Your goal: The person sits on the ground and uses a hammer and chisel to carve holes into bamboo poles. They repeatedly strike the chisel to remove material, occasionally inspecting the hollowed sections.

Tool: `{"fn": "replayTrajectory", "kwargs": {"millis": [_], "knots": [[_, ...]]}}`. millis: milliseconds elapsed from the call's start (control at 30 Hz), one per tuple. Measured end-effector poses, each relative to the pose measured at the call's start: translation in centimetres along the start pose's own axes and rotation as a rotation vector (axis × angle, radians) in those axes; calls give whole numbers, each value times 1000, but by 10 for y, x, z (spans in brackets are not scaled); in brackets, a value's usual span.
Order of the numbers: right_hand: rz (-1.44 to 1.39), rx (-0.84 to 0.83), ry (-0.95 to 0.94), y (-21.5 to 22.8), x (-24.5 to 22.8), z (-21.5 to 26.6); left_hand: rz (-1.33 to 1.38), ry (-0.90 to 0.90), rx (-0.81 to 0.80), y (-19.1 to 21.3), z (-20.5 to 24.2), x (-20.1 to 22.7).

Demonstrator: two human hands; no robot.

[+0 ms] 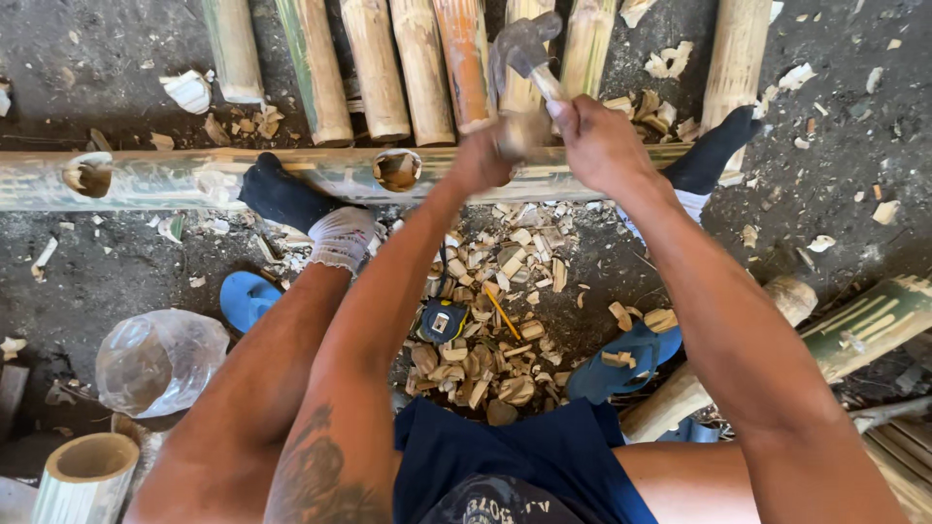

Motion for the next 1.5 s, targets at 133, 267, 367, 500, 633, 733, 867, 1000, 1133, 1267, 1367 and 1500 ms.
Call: {"fn": "replayTrajectory", "kwargs": {"millis": [133, 267, 367, 500, 633, 733, 867, 1000, 1133, 1267, 1367, 1500], "knots": [[-225, 120, 7, 18, 13, 37, -432, -372, -34, -29, 44, 39], [-250, 379, 242, 72, -3, 78, 567, 220, 94, 5, -12, -78], [-308, 402, 346, 94, -17, 84, 545, 28, 111, 20, -54, -99], [-371, 463, 471, 98, -41, 70, 656, -84, 86, 17, -70, -107], [-141, 40, 8, 11, -34, 9, 635, -60, 67, 25, -58, -75], [27, -34, 5, -17, -22, 1, -29, 411, 15, 13, -24, -70], [-204, 27, -95, -24, 26, 39, -274, -214, -30, -4, 20, 23], [-262, 371, 103, -16, 40, 114, 707, -31, 248, 31, 37, -28], [-254, 427, 101, -22, 43, 153, 693, -264, 399, 57, 24, -22], [-281, 454, 127, -26, 41, 175, 611, -332, 407, 36, 18, -11], [-325, 424, 83, -23, 41, 181, 606, -317, 411, 30, 18, -7], [-311, 405, 98, -13, 25, 186, 582, -370, 429, 36, 23, 1]]}}
Point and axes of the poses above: each hand's wrist, its own z-axis away from the middle knuckle, its own y-axis out of the back of the hand, x = y × z, the point moved 10 cm from there along -z, towards the middle knuckle, and after that the axes turned 8 degrees about -x, right-handed, at the moved point
